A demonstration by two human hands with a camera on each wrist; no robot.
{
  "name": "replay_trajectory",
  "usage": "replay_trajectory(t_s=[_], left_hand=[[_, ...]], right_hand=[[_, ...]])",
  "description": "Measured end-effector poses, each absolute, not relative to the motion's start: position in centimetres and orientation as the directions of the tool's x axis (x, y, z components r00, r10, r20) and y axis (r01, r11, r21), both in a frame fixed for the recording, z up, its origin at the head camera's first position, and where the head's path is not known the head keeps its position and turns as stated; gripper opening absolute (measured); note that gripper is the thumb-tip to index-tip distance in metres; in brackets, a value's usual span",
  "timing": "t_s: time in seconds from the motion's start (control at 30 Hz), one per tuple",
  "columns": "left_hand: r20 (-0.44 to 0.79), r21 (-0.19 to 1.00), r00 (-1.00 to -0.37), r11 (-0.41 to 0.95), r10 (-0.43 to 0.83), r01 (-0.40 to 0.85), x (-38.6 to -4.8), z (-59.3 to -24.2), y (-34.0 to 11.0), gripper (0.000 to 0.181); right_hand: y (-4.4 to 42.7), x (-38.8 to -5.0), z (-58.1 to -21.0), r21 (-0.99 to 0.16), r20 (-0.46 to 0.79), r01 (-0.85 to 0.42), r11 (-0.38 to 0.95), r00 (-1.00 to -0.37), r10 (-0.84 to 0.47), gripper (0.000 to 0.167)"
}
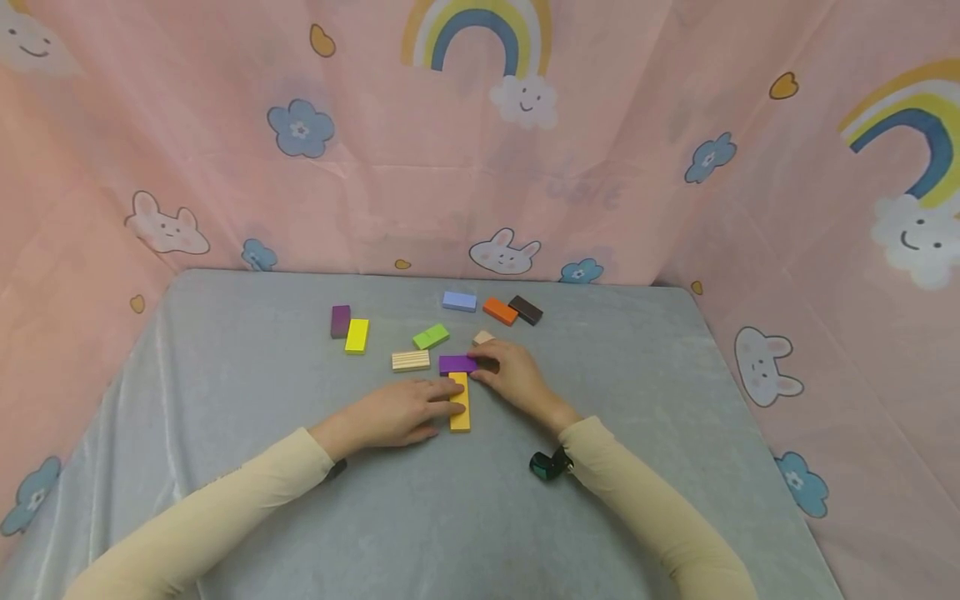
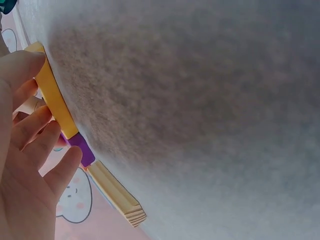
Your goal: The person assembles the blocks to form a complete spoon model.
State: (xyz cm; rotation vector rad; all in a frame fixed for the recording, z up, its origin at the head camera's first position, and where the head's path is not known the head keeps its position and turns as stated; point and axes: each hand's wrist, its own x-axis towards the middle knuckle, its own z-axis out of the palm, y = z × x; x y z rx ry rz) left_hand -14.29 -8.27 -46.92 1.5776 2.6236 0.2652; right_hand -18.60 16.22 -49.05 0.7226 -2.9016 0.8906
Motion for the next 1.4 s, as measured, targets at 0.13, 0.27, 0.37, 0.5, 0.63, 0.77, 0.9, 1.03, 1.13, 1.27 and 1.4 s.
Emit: replay_trajectory(t_s=[0.13, 0.27, 0.37, 0.5, 0.63, 0.77, 0.9, 1.03, 1.13, 1.27, 1.4], left_hand=[[0.026, 0.197, -0.479, 0.465, 0.878, 0.863, -14.3, -47.0, -8.2, 0.047], [0.032, 0.201, -0.481, 0.466, 0.876, 0.862, -14.2, -47.1, -8.1, 0.046], [0.03, 0.212, -0.486, 0.469, 0.874, 0.857, -14.2, -47.0, -8.1, 0.046], [0.027, 0.24, -0.493, 0.473, 0.87, 0.848, -14.1, -46.9, -8.1, 0.045], [0.018, 0.251, -0.5, 0.48, 0.866, 0.84, -14.1, -47.0, -8.1, 0.045], [0.01, 0.248, -0.506, 0.488, 0.863, 0.837, -14.1, -47.1, -8.2, 0.046], [0.014, 0.249, -0.505, 0.486, 0.863, 0.838, -14.1, -47.0, -8.2, 0.046], [0.019, 0.246, -0.501, 0.482, 0.865, 0.841, -14.1, -47.0, -8.1, 0.046], [0.017, 0.253, -0.501, 0.481, 0.866, 0.84, -14.1, -47.1, -8.1, 0.047], [0.012, 0.279, -0.497, 0.475, 0.868, 0.835, -14.0, -47.1, -8.3, 0.049], [0.021, 0.28, -0.473, 0.449, 0.881, 0.849, -13.7, -46.9, -8.4, 0.051]], right_hand=[[16.2, -18.6, -49.1, -0.513, 0.16, -0.444, 0.734, -0.89, -0.427, 0.033], [16.1, -18.6, -49.2, -0.498, 0.153, -0.442, 0.746, -0.892, -0.425, 0.033], [16.1, -18.4, -49.1, -0.495, 0.149, -0.438, 0.75, -0.894, -0.423, 0.033], [16.0, -18.4, -49.0, -0.497, 0.145, -0.44, 0.748, -0.892, -0.428, 0.032], [16.0, -18.6, -48.7, -0.516, 0.115, -0.434, 0.739, -0.89, -0.442, 0.035], [16.1, -19.0, -48.1, -0.579, 0.072, -0.406, 0.707, -0.889, -0.452, 0.039], [16.0, -19.4, -47.5, -0.611, 0.022, -0.365, 0.702, -0.895, -0.446, 0.04], [15.7, -19.8, -46.9, -0.621, -0.01, -0.333, 0.709, -0.902, -0.433, 0.038], [15.3, -20.3, -46.6, -0.637, -0.016, -0.314, 0.704, -0.908, -0.419, 0.04], [14.8, -21.1, -46.3, -0.667, -0.013, -0.303, 0.68, -0.909, -0.417, 0.042], [14.2, -21.6, -46.1, -0.688, -0.016, -0.299, 0.662, -0.905, -0.425, 0.04]])
